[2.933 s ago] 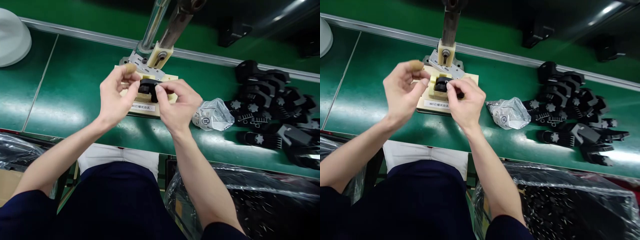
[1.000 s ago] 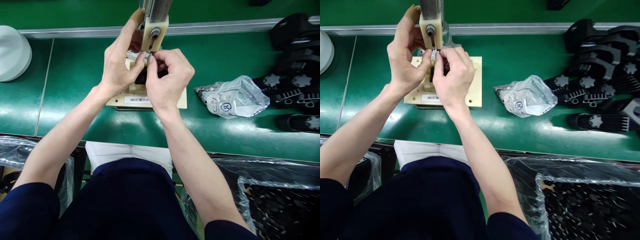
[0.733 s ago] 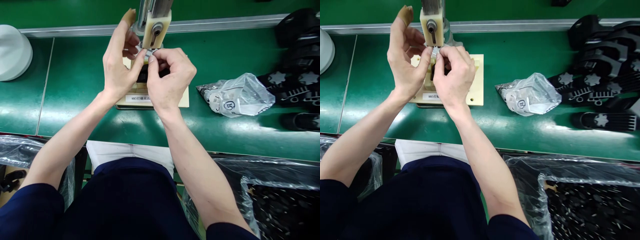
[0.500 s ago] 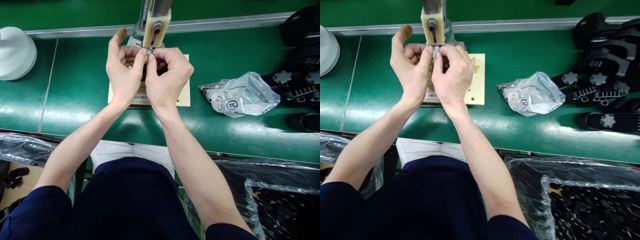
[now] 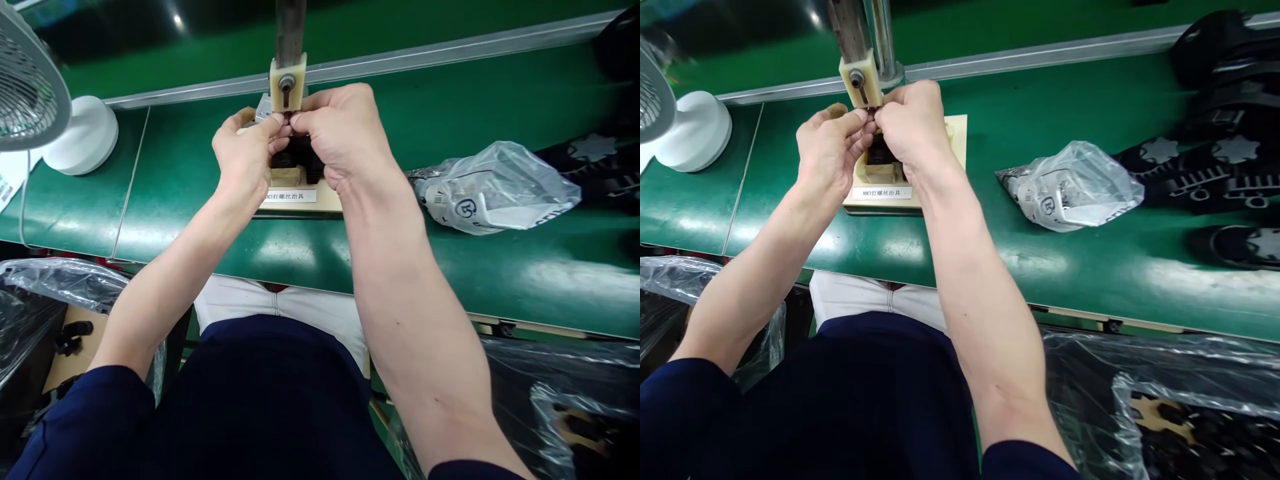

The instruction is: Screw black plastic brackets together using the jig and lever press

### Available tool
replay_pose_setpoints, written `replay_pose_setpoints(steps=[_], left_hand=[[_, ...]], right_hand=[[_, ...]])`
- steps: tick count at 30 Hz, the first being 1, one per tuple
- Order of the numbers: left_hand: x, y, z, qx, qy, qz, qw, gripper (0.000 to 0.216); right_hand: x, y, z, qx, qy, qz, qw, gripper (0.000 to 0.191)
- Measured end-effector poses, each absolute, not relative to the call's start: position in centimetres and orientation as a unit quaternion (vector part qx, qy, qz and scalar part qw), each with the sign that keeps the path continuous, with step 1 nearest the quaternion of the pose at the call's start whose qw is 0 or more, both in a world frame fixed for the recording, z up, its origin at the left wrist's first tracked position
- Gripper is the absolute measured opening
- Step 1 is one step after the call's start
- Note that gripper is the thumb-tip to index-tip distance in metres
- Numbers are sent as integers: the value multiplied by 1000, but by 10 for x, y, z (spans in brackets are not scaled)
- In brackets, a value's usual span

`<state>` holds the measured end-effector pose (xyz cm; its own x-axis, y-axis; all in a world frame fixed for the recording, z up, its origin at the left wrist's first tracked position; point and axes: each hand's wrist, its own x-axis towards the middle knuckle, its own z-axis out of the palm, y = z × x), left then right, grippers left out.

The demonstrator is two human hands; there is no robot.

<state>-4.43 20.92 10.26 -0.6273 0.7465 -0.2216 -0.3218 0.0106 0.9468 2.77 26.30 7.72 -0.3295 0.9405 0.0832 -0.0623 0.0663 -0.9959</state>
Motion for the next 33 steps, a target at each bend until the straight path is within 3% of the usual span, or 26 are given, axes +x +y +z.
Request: replay_pose_setpoints(steps=[10, 18, 24, 33], left_hand=[[-49, 209, 112, 112, 554, 685, 460, 16], [-54, 210, 117, 60, 518, 678, 518, 33], [-44, 208, 130, 41, 494, 690, 528, 50], [-51, 205, 116, 90, 516, 685, 507, 24]], right_hand=[[35, 273, 96, -409, -571, 595, 391, 28], [36, 281, 92, -384, -616, 600, 337, 26], [40, 294, 91, -335, -577, 672, 320, 33], [44, 298, 80, -304, -612, 652, 328, 24]])
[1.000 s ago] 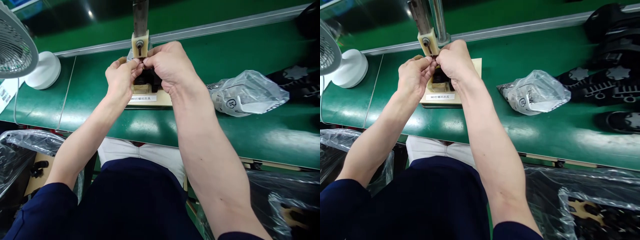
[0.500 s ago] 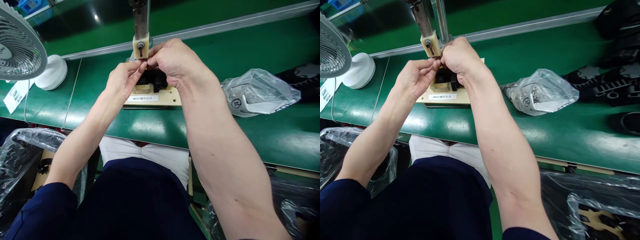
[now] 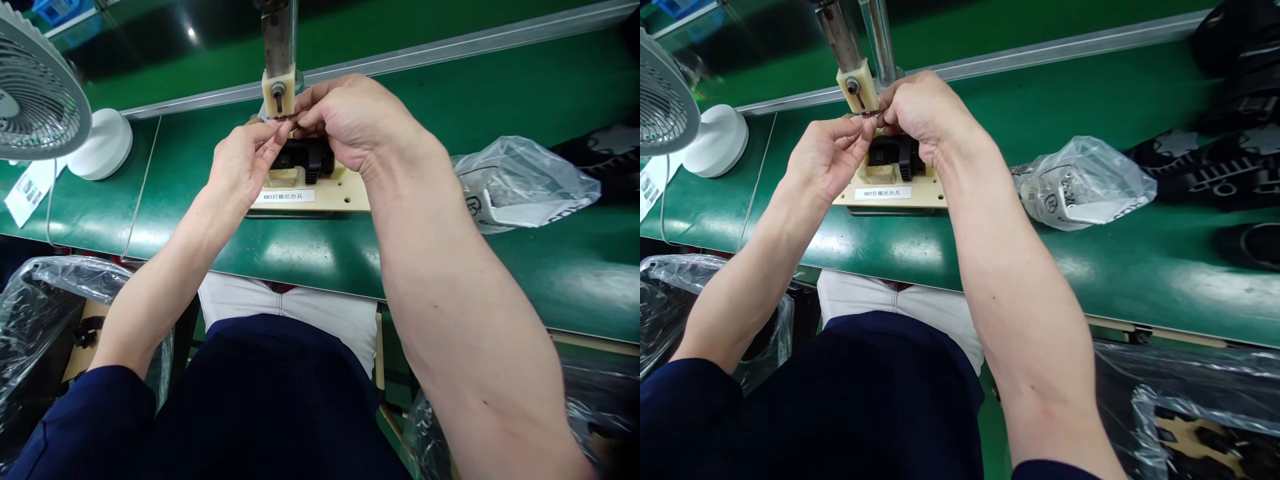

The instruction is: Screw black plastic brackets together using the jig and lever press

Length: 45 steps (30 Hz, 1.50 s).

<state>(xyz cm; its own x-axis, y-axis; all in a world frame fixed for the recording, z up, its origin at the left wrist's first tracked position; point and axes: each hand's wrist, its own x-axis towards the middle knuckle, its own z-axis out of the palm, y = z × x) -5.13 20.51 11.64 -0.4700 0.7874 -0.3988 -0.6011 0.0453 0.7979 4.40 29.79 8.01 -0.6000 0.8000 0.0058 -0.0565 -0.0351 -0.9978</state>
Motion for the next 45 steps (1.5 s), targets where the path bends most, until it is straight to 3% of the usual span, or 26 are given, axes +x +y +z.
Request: replay_pose_setpoints(steps=[6, 10, 13, 17, 27, 36, 45], left_hand=[[-53, 209, 107, 123, 536, 678, 487, 18], [-50, 208, 105, 136, 557, 673, 467, 16], [-47, 196, 106, 157, 560, 669, 463, 16], [-43, 174, 100, 231, 550, 679, 427, 19], [-34, 138, 89, 361, 553, 662, 355, 36], [-51, 118, 81, 374, 573, 628, 370, 37], [-68, 103, 73, 486, 571, 571, 335, 40]], right_hand=[[42, 292, 88, -309, -608, 650, 336, 27], [40, 281, 96, -390, -580, 626, 344, 33], [46, 264, 91, -431, -585, 530, 437, 30], [60, 228, 74, -371, -604, 446, 547, 12], [65, 179, 75, -364, -644, 399, 542, 14], [62, 170, 75, -312, -710, 458, 435, 12], [70, 172, 86, -318, -806, 399, 299, 12]])
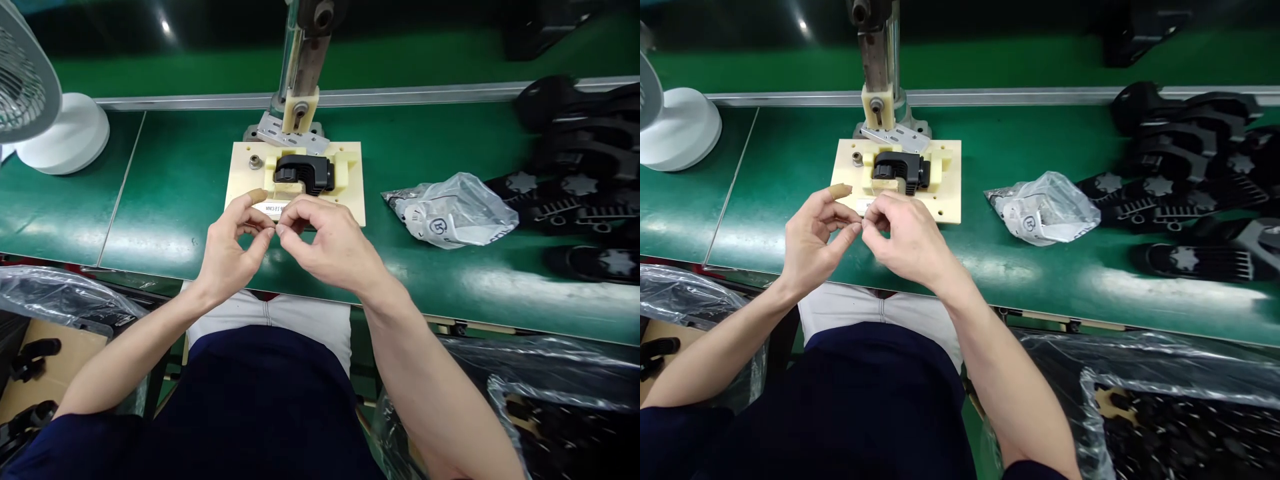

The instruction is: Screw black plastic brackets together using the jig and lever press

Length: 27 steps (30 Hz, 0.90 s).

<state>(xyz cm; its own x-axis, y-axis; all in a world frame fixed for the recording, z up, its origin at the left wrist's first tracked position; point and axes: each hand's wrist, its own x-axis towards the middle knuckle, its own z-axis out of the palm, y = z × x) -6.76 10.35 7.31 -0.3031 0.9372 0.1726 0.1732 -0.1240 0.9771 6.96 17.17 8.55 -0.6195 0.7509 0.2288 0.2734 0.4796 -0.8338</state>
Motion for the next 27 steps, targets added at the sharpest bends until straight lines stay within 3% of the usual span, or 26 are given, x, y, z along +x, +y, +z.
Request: replay_pose_setpoints(steps=[3, 8, 15, 20, 27], left_hand=[[-70, 103, 71, 475, 559, 573, 366, 41], [-69, 109, 70, 373, 531, 630, 427, 35], [-66, 113, 70, 364, 519, 641, 433, 37], [-64, 114, 75, 382, 522, 637, 419, 37], [-83, 170, 81, 479, 546, 618, 300, 30]], right_hand=[[70, 168, 86, -324, -791, 443, 273, 12], [69, 162, 77, -341, -693, 537, 340, 7], [66, 156, 72, -363, -667, 532, 375, 7], [65, 158, 72, -373, -698, 467, 395, 11], [54, 210, 62, -393, -745, 241, 483, 10]])
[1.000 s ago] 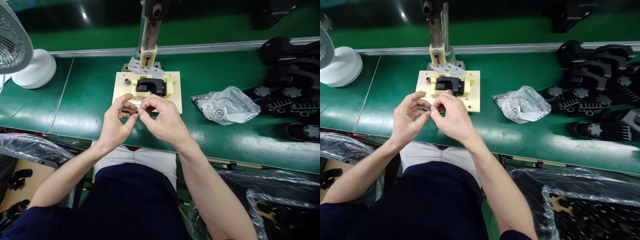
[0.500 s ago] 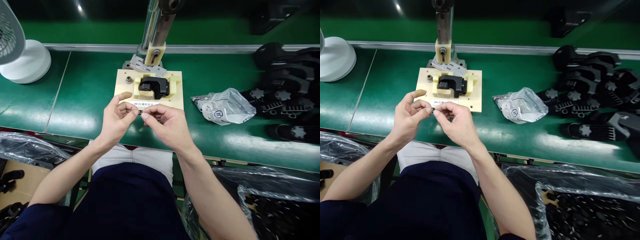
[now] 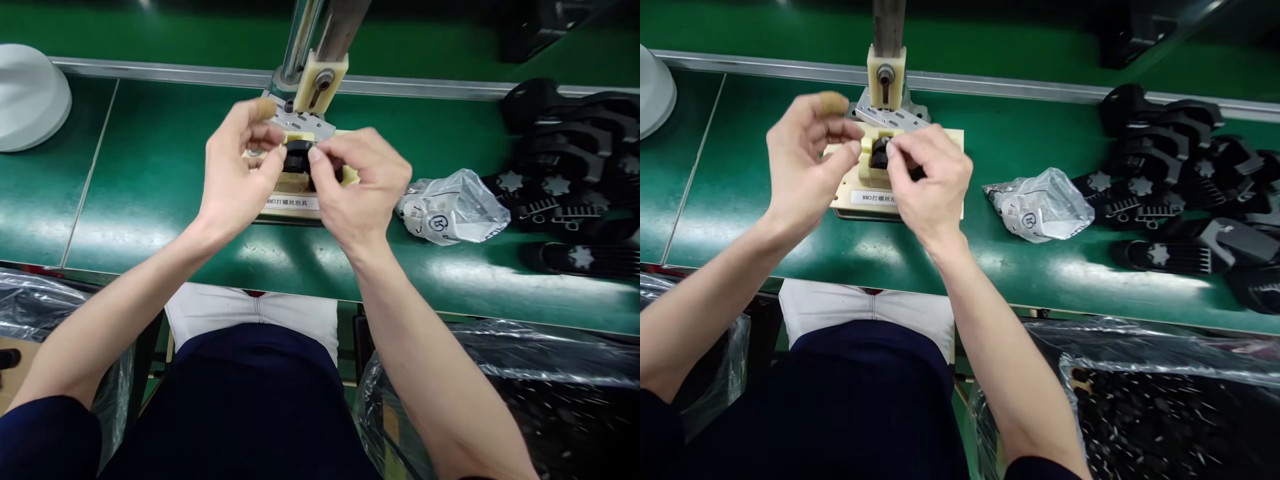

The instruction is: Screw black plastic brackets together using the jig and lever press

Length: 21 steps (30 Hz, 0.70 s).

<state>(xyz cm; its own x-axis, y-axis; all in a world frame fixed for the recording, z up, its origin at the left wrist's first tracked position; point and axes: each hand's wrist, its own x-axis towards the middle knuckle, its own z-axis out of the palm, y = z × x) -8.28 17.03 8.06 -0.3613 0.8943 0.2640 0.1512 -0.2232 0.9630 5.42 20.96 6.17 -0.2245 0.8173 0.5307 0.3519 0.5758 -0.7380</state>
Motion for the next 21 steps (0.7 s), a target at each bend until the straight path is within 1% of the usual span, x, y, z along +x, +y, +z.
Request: replay_pose_setpoints(steps=[3, 6, 8, 15, 18, 21], left_hand=[[-93, 202, 75, 560, 533, 589, 236, 36], [-96, 217, 72, 613, 530, 555, 191, 40], [-94, 218, 72, 629, 529, 541, 179, 41], [-91, 215, 72, 656, 495, 536, 191, 45], [-93, 220, 68, 669, 513, 514, 158, 47], [-95, 227, 63, 686, 497, 518, 118, 48]], right_hand=[[46, 230, 54, -408, -748, 186, 489, 14], [39, 236, 51, -413, -754, 158, 487, 20], [35, 236, 52, -419, -751, 140, 490, 21], [27, 235, 46, -435, -750, 73, 492, 26], [24, 235, 41, -441, -752, 49, 488, 28], [22, 234, 39, -459, -743, 49, 485, 26]])
